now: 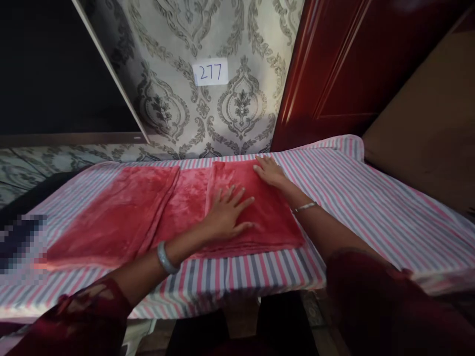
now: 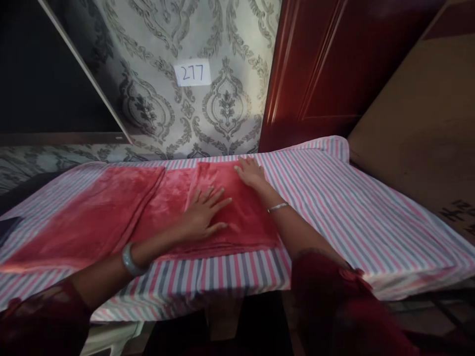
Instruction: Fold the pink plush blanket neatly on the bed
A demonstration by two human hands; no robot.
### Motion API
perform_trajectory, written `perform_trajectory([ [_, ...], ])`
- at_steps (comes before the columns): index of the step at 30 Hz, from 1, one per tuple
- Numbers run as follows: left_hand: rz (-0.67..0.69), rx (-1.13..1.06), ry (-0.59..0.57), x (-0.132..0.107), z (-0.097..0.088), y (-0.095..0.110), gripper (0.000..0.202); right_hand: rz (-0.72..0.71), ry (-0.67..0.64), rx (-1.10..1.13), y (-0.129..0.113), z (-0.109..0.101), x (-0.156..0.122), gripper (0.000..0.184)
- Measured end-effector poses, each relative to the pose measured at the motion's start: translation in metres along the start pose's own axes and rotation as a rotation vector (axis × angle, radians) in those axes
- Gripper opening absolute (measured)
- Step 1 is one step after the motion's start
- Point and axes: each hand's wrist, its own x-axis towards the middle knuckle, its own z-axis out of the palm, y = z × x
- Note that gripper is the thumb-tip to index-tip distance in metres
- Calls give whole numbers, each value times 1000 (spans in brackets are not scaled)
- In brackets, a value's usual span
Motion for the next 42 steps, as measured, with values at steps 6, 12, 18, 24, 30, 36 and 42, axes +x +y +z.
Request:
perform_trajectory([
  [6,-52,163,-59,-21,27,-5,76,-13,-75,-116,8,45,16,68],
  [12,-37,129,-41,-22,30,-7,78,2,-60,-103,15,51,17,69],
  [18,-64,104,-66,-21,26,-3,76,0,-50,-119,12,52,15,67],
  [24,-80,40,-68,-23,19,-2,77,39,-101,-137,-1,30,5,64],
  [30,-166,-20,142,32,-14,-25,59,-39,13,-150,-13,25,-71,65],
  [36,-395,150,-36,104,-15,-63,70,-124,16,-241,-14,54,-142,67],
  [42,-455,210,-111,102,15,-83,74,-102,15,-249,-17,58,-145,68],
])
